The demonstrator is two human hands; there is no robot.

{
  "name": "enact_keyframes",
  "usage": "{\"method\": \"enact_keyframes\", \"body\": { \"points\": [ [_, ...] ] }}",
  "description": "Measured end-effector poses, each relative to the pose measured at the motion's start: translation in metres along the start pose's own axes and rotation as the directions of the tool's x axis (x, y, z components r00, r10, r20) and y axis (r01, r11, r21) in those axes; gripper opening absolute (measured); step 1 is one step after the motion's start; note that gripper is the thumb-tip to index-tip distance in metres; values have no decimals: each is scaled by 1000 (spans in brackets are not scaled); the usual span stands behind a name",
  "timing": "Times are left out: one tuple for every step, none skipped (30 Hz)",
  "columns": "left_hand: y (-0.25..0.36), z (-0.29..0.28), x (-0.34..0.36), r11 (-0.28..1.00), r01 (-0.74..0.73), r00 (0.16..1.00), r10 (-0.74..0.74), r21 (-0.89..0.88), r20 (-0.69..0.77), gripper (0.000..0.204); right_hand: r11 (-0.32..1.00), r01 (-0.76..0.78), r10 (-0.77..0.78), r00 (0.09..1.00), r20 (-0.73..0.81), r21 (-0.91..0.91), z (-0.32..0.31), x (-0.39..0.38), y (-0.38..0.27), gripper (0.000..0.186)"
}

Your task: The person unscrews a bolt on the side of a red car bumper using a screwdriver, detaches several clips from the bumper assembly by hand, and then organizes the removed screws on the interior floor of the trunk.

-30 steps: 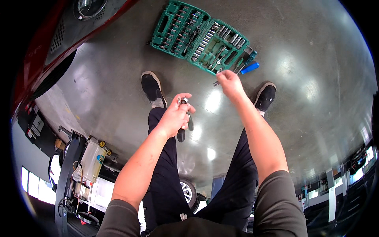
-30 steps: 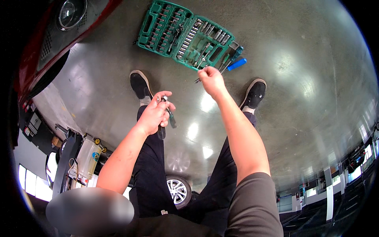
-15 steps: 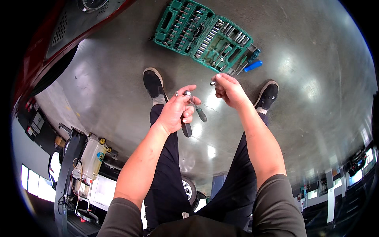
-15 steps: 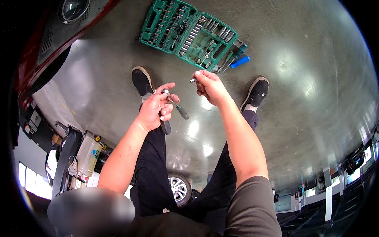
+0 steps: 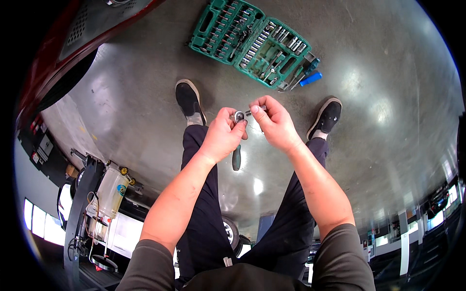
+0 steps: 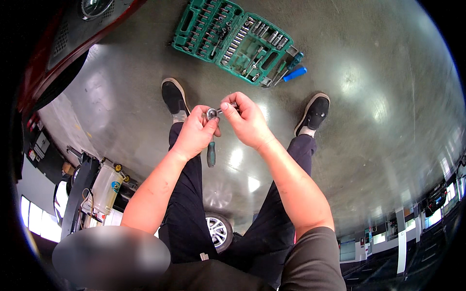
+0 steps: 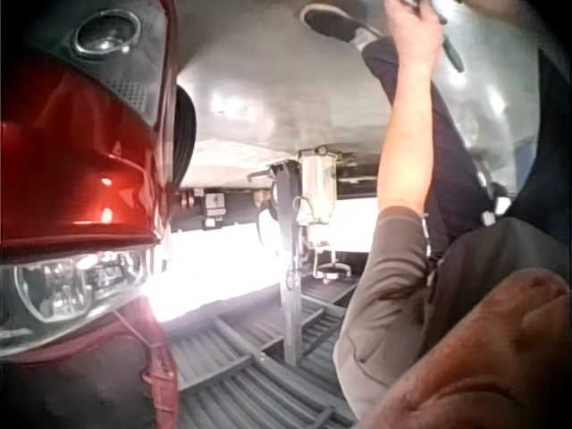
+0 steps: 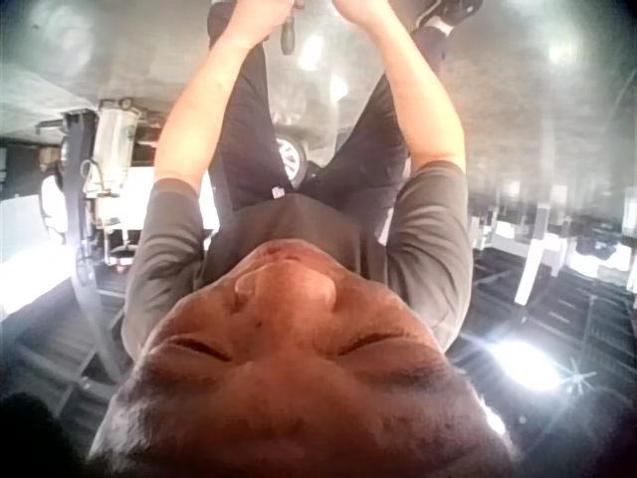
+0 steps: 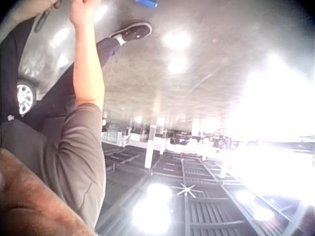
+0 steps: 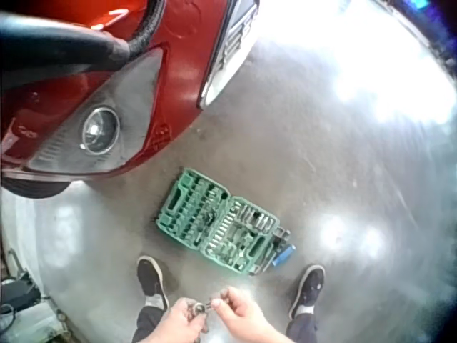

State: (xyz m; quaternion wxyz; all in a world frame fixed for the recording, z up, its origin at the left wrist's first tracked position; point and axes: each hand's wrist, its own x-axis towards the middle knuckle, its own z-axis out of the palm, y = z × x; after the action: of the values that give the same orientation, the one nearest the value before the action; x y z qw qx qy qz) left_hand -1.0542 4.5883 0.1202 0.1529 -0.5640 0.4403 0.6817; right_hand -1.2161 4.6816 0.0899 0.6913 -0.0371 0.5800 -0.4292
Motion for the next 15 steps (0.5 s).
{"method": "enact_keyframes", "body": {
  "points": [
    [2,1,1,999,34,999,-33,37,-10,26,998,31,-33,999,-26,-58,5,-2,0,19],
    [4,3,1,999,34,999,-34,37,-15,26,991,61,-67,996,-50,-117,9,-5,0,19],
    [6,4,0,997,73,997,-73,12,-29,27,967,80,-93,995,-43,-241,11,-9,-3,19],
    [8,4,0,994,108,993,-108,-14,-42,28,967,85,-97,995,-36,-241,14,-11,-7,19],
    [5,4,0,997,79,996,-79,-10,-51,28,954,112,-133,989,-58,-277,17,-14,-10,18],
    [4,3,-1,997,77,995,-78,-10,-60,28,940,137,-169,982,-79,-311,21,-15,-11,17],
    [5,4,0,997,75,994,-75,3,-75,28,939,141,-171,983,-72,-314,21,-16,-11,17],
    [7,4,0,997,74,993,-72,16,-91,28,929,158,-187,981,-56,-334,20,-17,-10,16],
    [9,4,1,994,95,993,-91,48,-77,26,919,176,-202,978,-40,-353,19,-18,-9,14],
    [9,2,0,995,93,993,-88,48,-84,26,918,182,-207,978,-33,-352,19,-17,-6,14],
    [8,1,-1,995,91,994,-87,48,-66,26,865,247,-275,962,0,-437,18,-17,-2,13],
    [8,0,-1,995,89,995,-86,48,-48,25,799,309,-339,940,39,-516,17,-16,0,12],
    [9,-2,-2,995,91,995,-90,44,-44,23,800,313,-339,940,45,-512,16,-14,0,12],
    [8,-2,-2,995,93,995,-91,45,-51,23,726,384,-399,911,105,-571,14,-13,-1,11],
    [5,0,-1,996,84,995,-84,-5,-47,22,641,450,-451,876,169,-622,13,-12,-1,11]
  ]
}}
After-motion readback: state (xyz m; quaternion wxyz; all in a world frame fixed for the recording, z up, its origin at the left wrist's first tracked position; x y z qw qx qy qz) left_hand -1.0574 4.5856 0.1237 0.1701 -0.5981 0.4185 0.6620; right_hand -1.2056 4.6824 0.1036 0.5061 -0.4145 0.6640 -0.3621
